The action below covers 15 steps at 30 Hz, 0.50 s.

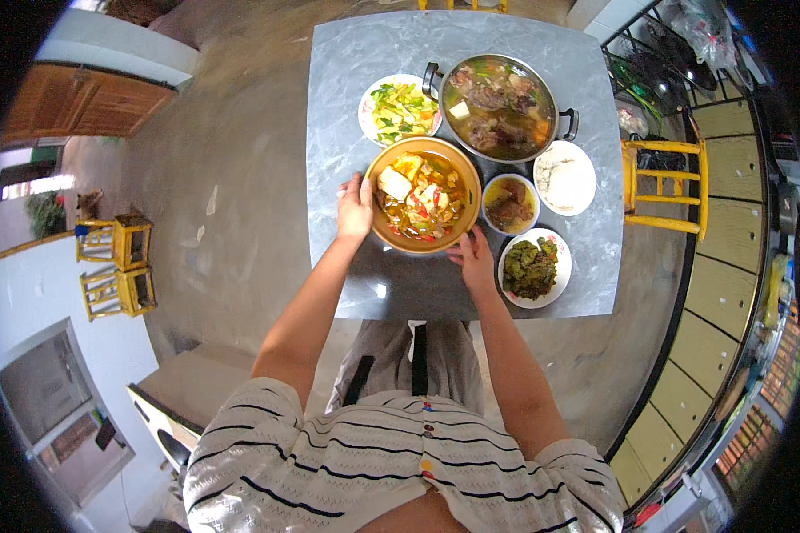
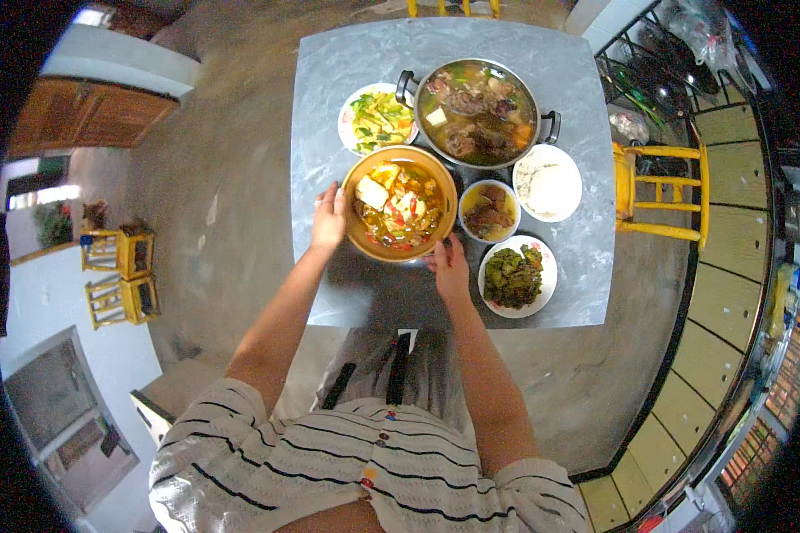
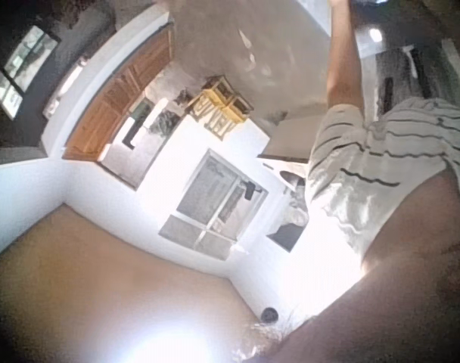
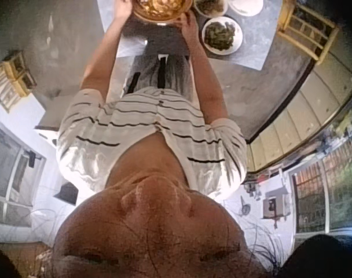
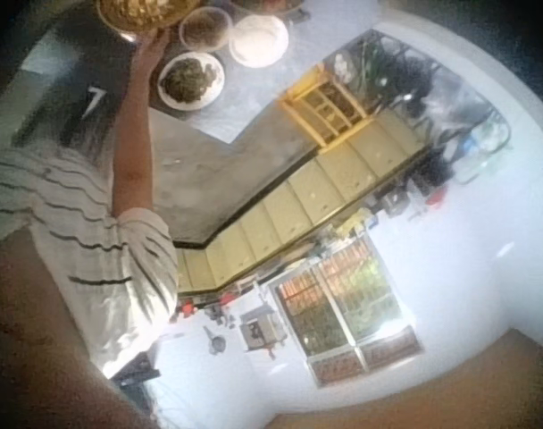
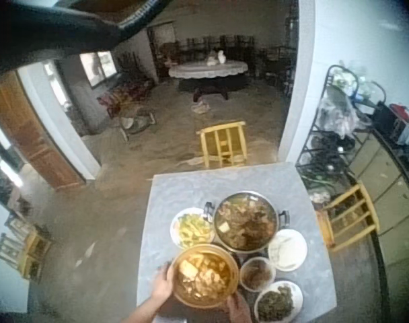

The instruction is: The person wipes a cluttered wooden surface with a blue cloth, then moves to the kitchen to wash the cloth and an egg under running water. After discarding the eggshell, the person lifts a large metal steamer lid from a table and picks up a bowl of prepared food.

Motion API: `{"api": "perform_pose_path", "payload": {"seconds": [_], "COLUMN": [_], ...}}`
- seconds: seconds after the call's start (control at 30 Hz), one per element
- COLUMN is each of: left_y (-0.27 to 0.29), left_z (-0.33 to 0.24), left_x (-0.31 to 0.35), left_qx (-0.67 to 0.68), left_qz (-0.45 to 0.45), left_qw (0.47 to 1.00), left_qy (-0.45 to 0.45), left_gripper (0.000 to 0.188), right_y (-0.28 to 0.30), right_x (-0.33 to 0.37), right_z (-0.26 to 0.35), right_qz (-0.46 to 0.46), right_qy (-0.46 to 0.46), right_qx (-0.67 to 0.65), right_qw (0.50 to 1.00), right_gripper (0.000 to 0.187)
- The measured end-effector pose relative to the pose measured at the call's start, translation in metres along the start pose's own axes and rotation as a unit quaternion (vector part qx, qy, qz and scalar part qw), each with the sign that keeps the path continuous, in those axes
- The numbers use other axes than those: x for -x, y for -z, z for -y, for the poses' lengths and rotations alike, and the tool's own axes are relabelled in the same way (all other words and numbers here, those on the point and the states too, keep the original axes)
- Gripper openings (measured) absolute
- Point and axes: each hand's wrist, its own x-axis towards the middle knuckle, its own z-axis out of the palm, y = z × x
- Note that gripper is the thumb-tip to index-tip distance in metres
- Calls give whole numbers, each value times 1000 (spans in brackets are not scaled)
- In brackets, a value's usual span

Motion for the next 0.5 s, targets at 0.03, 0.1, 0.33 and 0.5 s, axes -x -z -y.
{"api": "perform_pose_path", "payload": {"seconds": [0.03,0.1,0.33,0.5], "left_y": [-3,-3,13,31], "left_z": [2,2,13,36], "left_x": [-12,-30,-49,-37], "left_qx": [1,6,-37,22], "left_qz": [35,96,210,216], "left_qw": [999,995,976,967], "left_qy": [2,19,-34,-130], "left_gripper": [38,39,33,32], "right_y": [-4,-3,-15,-26], "right_x": [-5,-12,-7,26], "right_z": [-6,-8,-17,-32], "right_qz": [-8,17,-40,-107], "right_qy": [6,49,82,119], "right_qx": [-7,11,-17,-21], "right_qw": [1000,999,996,987], "right_gripper": [47,50,39,40]}}
